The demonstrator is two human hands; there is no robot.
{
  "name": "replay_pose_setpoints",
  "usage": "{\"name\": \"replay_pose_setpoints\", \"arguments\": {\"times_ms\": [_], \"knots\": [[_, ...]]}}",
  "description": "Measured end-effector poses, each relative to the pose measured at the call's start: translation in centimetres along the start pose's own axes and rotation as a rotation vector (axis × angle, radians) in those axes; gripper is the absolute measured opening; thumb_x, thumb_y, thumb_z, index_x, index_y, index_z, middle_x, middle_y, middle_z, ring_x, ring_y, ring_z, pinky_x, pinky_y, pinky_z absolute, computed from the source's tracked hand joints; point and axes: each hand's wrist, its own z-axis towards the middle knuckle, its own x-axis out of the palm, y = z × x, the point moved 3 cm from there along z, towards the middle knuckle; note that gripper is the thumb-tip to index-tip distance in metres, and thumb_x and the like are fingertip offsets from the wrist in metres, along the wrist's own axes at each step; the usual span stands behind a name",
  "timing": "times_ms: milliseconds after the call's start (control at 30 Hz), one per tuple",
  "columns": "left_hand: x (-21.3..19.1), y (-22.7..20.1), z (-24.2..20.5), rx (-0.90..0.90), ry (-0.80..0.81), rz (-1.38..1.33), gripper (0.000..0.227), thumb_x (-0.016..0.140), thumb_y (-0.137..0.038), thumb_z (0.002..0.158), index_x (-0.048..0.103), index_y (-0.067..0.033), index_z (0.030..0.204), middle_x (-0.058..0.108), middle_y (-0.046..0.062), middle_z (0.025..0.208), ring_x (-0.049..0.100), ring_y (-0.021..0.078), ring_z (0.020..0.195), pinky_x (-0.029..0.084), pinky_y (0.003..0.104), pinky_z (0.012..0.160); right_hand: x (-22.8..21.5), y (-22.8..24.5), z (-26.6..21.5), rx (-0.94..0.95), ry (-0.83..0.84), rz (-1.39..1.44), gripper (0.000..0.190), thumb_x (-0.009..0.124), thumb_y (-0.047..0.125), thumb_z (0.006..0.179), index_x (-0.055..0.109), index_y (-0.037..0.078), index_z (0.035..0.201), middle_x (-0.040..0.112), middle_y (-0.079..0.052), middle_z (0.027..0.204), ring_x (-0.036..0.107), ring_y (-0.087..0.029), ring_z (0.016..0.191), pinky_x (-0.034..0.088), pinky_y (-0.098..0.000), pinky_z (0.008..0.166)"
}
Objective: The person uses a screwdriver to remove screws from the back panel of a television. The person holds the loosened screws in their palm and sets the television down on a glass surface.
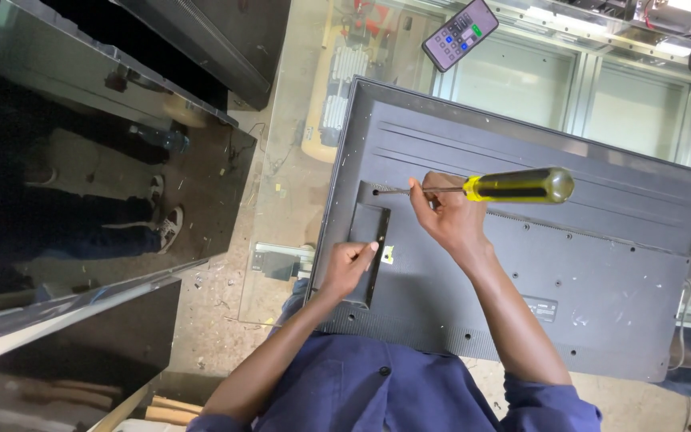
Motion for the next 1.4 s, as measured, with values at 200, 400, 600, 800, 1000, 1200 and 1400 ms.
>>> {"name": "replay_pose_setpoints", "arguments": {"times_ms": [200,400,600,800,1000,1200,1400], "knots": [[-0.8,-10.0,6.2,0.324,-0.145,0.278,0.014,0.079,-0.013,0.078,0.070,-0.0034,0.074,0.023,0.001,0.040,0.032,0.0089,0.045,0.028,0.025,0.047,-0.6,1.3,0.9,-0.067,0.060,-0.033,0.050,0.069,0.021,0.095,0.038,0.011,0.057,0.039,-0.008,0.044,0.047,-0.032,0.041,0.037,-0.0312,0.045],[-1.1,-10.6,9.5,0.499,-0.059,0.363,0.014,0.084,-0.018,0.073,0.075,-0.0125,0.082,0.060,0.010,0.056,0.057,0.0142,0.054,0.045,0.029,0.055,0.1,0.5,0.6,-0.100,0.046,-0.195,0.053,0.068,0.037,0.098,0.044,0.011,0.058,0.040,-0.005,0.048,0.047,-0.025,0.043,0.035,-0.0297,0.047],[-0.8,-11.4,9.0,0.552,0.032,0.373,0.006,0.072,-0.009,0.085,0.074,-0.0092,0.090,0.068,0.013,0.068,0.067,0.0371,0.068,0.051,0.040,0.057,-1.3,2.8,2.0,-0.170,0.120,-0.098,0.019,0.064,0.026,0.097,0.068,0.008,0.102,0.058,-0.007,0.065,0.061,-0.030,0.060,0.046,-0.0369,0.057],[-0.9,-13.7,8.4,0.505,0.140,0.313,0.012,0.073,-0.006,0.081,0.075,-0.0141,0.089,0.065,0.005,0.060,0.064,0.0206,0.058,0.050,0.030,0.058,-0.9,2.6,1.6,-0.175,0.074,0.018,0.007,0.067,0.007,0.090,0.066,0.005,0.083,0.057,-0.002,0.061,0.058,-0.022,0.052,0.047,-0.0307,0.056],[-0.5,-11.7,9.5,0.441,0.076,0.268,0.023,0.072,0.002,0.073,0.077,-0.0203,0.072,0.060,0.000,0.049,0.057,0.0129,0.049,0.050,0.026,0.057,0.7,1.5,0.7,-0.144,0.090,-0.184,0.030,0.068,0.019,0.090,0.052,0.010,0.067,0.045,-0.002,0.050,0.050,-0.018,0.044,0.041,-0.0231,0.053],[-1.0,-11.3,9.3,0.438,0.192,0.216,0.010,0.068,-0.008,0.091,0.077,-0.0121,0.094,0.062,0.008,0.053,0.045,0.0053,0.062,0.048,0.032,0.057,-2.4,4.2,2.6,-0.185,-0.019,0.199,0.011,0.066,0.000,0.088,0.067,0.003,0.078,0.055,-0.001,0.053,0.048,-0.018,0.040,0.042,-0.0247,0.044],[-1.2,-10.9,9.6,0.378,0.112,0.217,0.014,0.075,-0.004,0.078,0.078,-0.0164,0.083,0.023,-0.009,0.038,0.033,0.0036,0.045,0.031,0.018,0.049,-0.4,1.5,1.0,0.058,0.025,0.237,0.015,0.077,0.010,0.082,0.065,0.005,0.074,0.058,-0.006,0.053,0.055,-0.019,0.042,0.045,-0.0286,0.044]]}}
